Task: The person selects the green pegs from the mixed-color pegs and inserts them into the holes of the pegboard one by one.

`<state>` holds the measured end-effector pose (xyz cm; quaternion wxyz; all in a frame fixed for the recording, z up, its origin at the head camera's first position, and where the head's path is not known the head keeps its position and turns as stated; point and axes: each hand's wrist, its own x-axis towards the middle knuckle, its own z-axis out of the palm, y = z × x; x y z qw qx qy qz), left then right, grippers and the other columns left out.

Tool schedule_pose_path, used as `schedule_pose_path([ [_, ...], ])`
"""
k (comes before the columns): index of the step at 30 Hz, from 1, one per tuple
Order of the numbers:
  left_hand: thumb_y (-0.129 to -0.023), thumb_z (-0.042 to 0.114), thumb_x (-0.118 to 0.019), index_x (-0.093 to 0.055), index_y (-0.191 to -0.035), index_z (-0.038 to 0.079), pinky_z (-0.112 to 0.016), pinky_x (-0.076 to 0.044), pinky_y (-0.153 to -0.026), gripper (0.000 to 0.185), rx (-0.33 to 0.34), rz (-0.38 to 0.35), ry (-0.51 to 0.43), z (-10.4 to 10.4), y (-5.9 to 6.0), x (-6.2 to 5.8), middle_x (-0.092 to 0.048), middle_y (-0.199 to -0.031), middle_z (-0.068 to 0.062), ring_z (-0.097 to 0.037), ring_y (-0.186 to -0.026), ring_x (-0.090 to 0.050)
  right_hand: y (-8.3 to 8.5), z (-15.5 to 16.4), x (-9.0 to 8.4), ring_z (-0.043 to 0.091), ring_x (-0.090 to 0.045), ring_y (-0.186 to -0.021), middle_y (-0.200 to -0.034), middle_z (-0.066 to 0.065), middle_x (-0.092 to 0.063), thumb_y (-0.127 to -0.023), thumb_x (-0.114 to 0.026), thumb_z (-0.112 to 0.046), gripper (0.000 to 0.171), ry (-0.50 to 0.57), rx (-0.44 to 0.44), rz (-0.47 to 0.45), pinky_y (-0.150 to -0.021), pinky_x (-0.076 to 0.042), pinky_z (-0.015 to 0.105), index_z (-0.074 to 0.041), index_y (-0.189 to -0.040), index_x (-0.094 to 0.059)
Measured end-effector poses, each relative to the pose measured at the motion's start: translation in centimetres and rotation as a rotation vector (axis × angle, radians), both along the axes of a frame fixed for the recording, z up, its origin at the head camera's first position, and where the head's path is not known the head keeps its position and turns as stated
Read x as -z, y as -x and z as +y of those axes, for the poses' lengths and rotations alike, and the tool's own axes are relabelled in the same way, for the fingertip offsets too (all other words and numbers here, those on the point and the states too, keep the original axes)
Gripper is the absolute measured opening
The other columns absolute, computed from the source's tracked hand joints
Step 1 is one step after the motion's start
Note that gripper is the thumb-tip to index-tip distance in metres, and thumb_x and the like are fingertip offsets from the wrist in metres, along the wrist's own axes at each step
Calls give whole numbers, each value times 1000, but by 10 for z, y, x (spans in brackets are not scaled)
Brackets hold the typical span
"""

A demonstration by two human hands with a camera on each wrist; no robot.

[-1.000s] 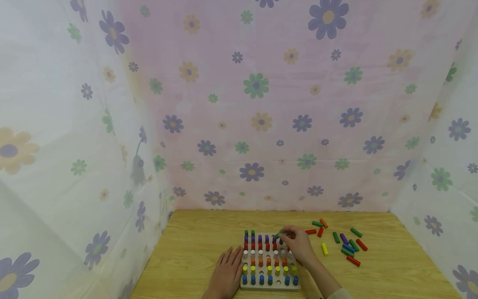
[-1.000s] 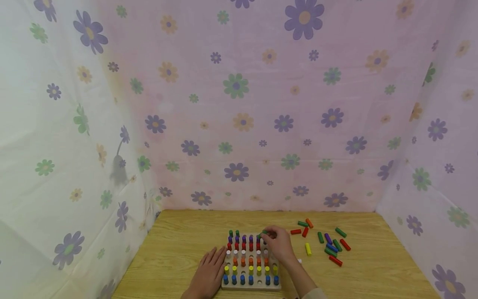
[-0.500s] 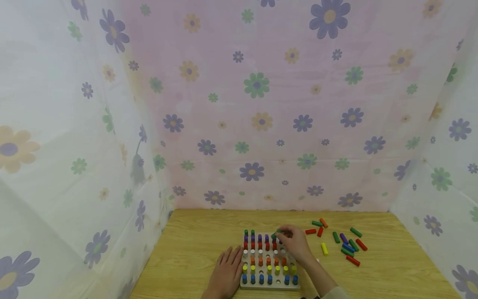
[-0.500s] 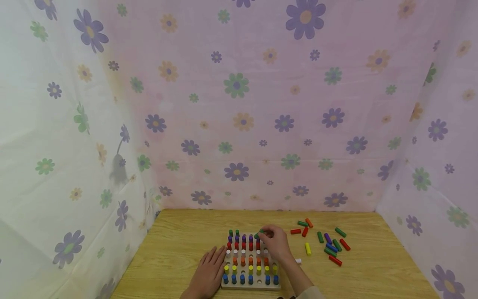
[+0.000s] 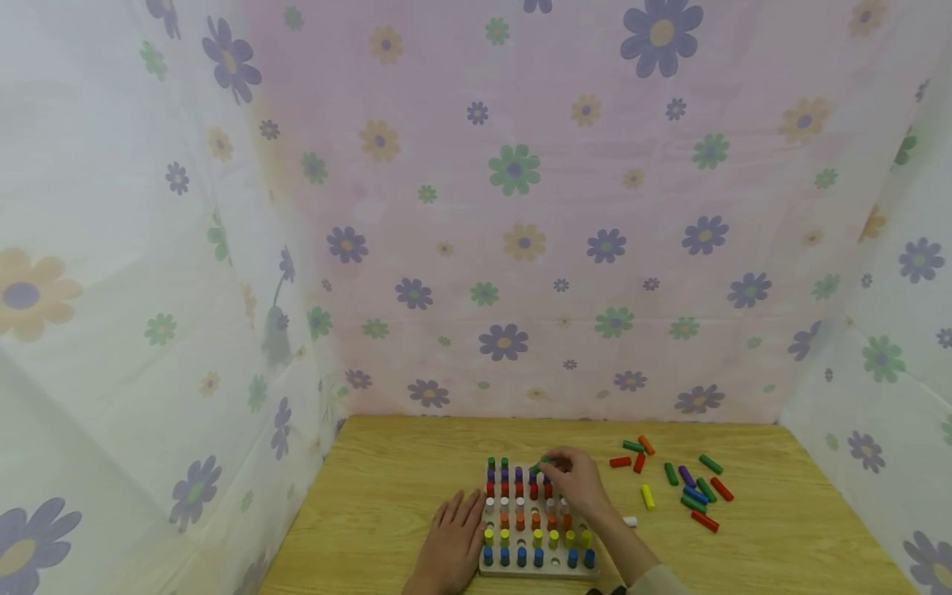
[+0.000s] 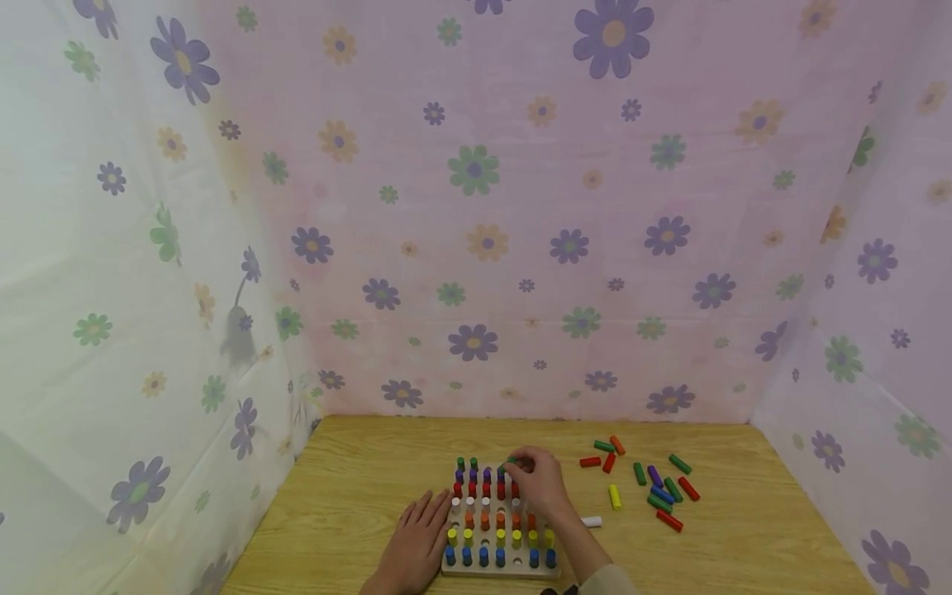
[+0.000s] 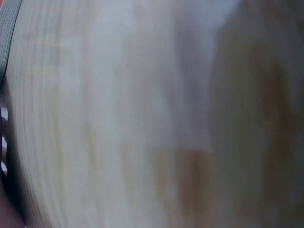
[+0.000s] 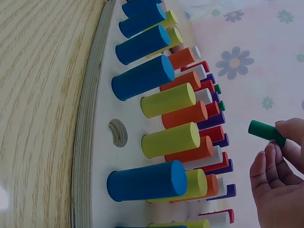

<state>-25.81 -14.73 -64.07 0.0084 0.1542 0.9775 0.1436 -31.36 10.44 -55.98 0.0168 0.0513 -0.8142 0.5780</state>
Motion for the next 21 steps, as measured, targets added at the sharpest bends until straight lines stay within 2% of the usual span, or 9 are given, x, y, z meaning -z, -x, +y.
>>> schedule_pose_path([
  [6,-112,49,-19,-39,-160,18,-58,-24,-122,61,-1,1,0,0,-1,-1,-40,-162,-3,-34,-152,-30,4,-6,3,17,-60,-80,-90,4,-66,-95,-73,-9,12,-16,-13,26,-66,-53,24,-1,-104,-73],
  [12,-112,49,-19,-40,-160,17,-59,-25,-121,61,-2,3,6,-1,-2,0,-41,-162,-3,-34,-151,-31,7,-14,4,17,-60,-81,-91,5,-66,-96,-72,-10,15,-14,-26,31,-66,-53,25,0,-107,-72],
  [21,-113,45,-24,-44,-157,15,-61,-28,-119,57,17,59,-20,0,-2,2,-44,-160,-5,-37,-149,-34,11,-26,4,16,-60,-81,-90,5,-67,-96,-72,-9,15,-45,-19,39,-68,-54,26,1,-106,-72],
])
